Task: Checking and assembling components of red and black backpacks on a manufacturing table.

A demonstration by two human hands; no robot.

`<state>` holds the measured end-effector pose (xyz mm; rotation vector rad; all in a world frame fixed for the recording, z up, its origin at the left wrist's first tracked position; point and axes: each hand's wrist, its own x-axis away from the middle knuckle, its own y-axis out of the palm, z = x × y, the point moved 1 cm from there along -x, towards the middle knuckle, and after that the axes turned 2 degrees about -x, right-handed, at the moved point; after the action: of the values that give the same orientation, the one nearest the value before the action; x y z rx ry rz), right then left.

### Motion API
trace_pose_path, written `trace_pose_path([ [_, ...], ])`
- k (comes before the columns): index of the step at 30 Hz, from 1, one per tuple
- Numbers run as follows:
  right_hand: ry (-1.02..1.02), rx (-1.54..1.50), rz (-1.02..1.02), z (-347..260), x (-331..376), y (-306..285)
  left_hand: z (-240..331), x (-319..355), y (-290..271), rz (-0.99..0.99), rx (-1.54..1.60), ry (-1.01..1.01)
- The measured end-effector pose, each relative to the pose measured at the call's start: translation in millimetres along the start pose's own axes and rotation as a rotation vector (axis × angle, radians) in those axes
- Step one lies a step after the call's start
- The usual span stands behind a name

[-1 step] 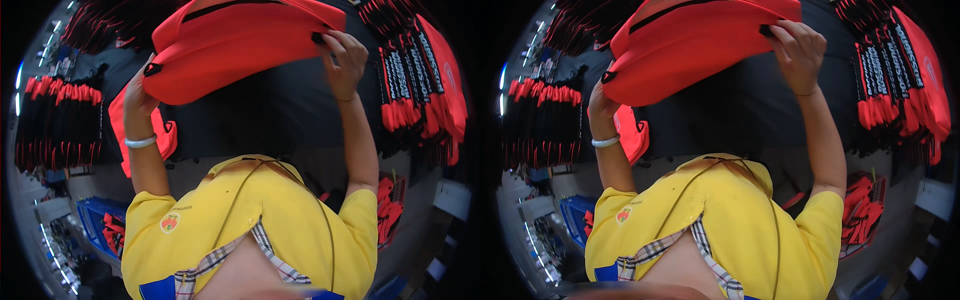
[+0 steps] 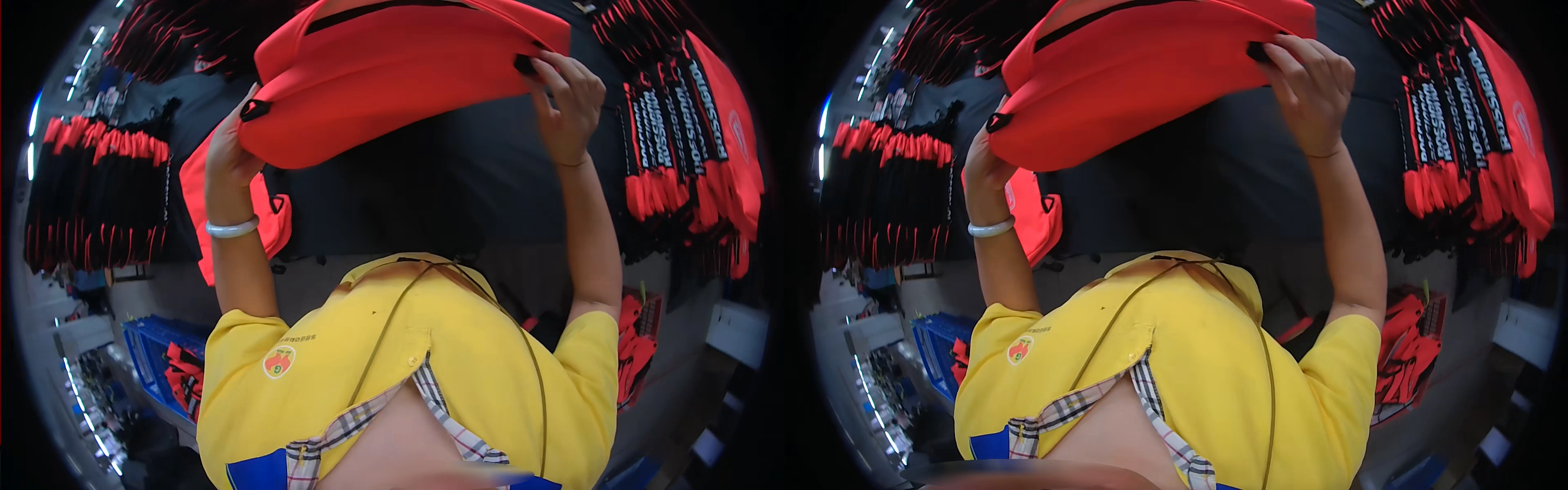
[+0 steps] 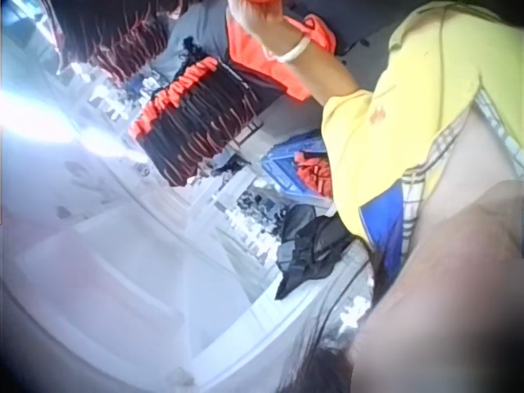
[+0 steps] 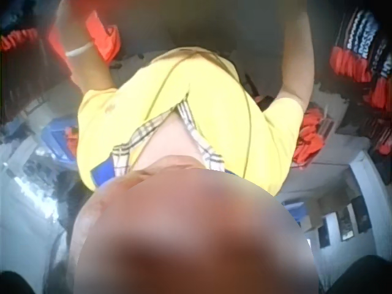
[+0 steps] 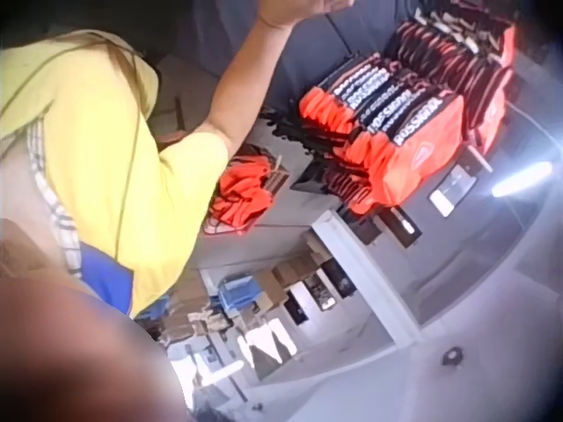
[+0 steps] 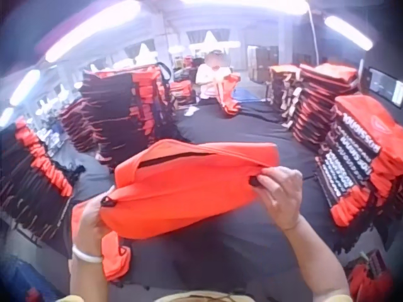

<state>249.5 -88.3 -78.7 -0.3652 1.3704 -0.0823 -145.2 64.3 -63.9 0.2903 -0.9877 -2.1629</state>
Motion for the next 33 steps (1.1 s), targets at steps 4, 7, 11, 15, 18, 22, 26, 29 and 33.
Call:
trace_pose_path([
  [4,-0.064,-0.043,-0.078,4,-5,7,3,6,3,0.247,-0.061,0.039],
  [7,-0.138,-0.066,-0.121,14,-14,10,1,8,2,0.212,-0.027,0.057],
  [11,-0.216,-0.087,-0.188,15,-29,20,5,16,3,0.096,0.04,0.033],
  [15,-0.109,-0.258,-0.213,15,-31,39,5,22,-10,0.147,0.051,0.048],
  [18,0.376,-0.601,-0.282,13,-20,49,9,28,-10,0.311,-0.062,0.135],
  [22,0.775,-1.024,-0.915,2,-37,41,11,39,-19,0.264,-0.211,0.234],
  [26,0.605,-1.115,-0.975,-32,-41,25,22,48,-30,0.442,-0.256,0.263],
  [29,0.732,-1.298,-0.958,-49,-41,18,31,56,-15,0.75,-0.345,0.288],
  [33,0.79,-1.363,-0.901,-81,-41,6,55,80,-59,0.466,-0.453,0.311],
])
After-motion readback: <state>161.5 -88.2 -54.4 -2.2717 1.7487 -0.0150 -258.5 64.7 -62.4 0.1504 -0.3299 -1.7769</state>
